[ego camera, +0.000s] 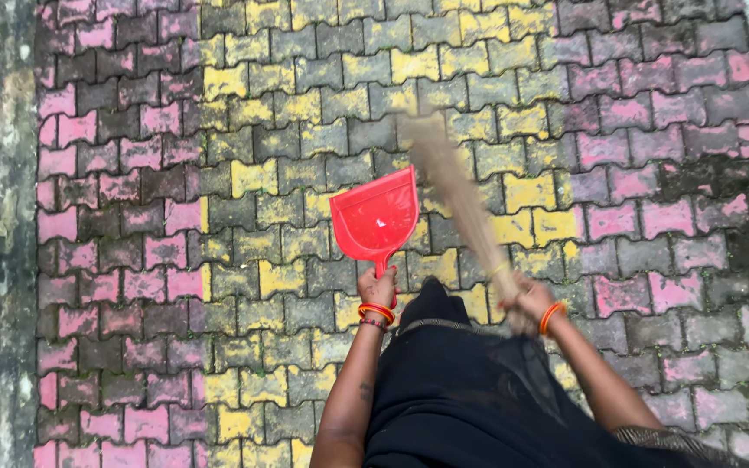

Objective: The person sweeps a patterned outdoor floor using a handheld stick broom and a red dustpan. They move debris across the multi-colored pavers into the dustpan while walking.

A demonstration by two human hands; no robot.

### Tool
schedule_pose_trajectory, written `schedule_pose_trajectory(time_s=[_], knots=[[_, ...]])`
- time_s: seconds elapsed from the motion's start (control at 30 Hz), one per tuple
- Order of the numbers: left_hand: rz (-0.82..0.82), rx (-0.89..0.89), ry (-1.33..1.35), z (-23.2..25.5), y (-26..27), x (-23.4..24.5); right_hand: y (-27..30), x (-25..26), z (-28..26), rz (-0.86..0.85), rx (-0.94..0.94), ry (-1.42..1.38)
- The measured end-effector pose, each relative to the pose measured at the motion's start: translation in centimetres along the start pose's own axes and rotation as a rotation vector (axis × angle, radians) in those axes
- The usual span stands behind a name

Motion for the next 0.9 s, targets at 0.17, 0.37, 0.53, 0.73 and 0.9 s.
schedule_pose_trajectory(time_s=[0.17, 0.37, 0.53, 0.73, 0.9], knots=[[0.053, 0.04, -0.174, 1.5, 0.3, 2.5, -5.7, 1.1, -3.3, 0.176, -0.027, -0.313], [0.091, 0.079, -0.086, -0.5, -1.1, 5.4, -7.0, -4.5, -4.0, -0.016, -0.213, -0.291], [0.113, 0.061, -0.031, -0.7, -3.2, 6.2, -2.5, -13.4, -2.3, -0.161, -0.069, 0.411], [0.08, 0.025, 0.003, 2.1, -4.7, 3.9, 0.3, -15.4, -0.7, -0.33, 0.043, 0.413], [0.038, 0.026, 0.055, 3.5, -5.2, 1.1, -0.9, -9.6, -1.7, -0.266, 0.136, 0.213]])
Point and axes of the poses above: each hand's wrist, its own y-axis away from the middle knuckle, its own x-axis out of the back of the hand, z = x × y, the point moved 2 cm from there along -y, towards the middle knuckle, and after that the axes turned 6 degrees about z, right-handed, at the moved point
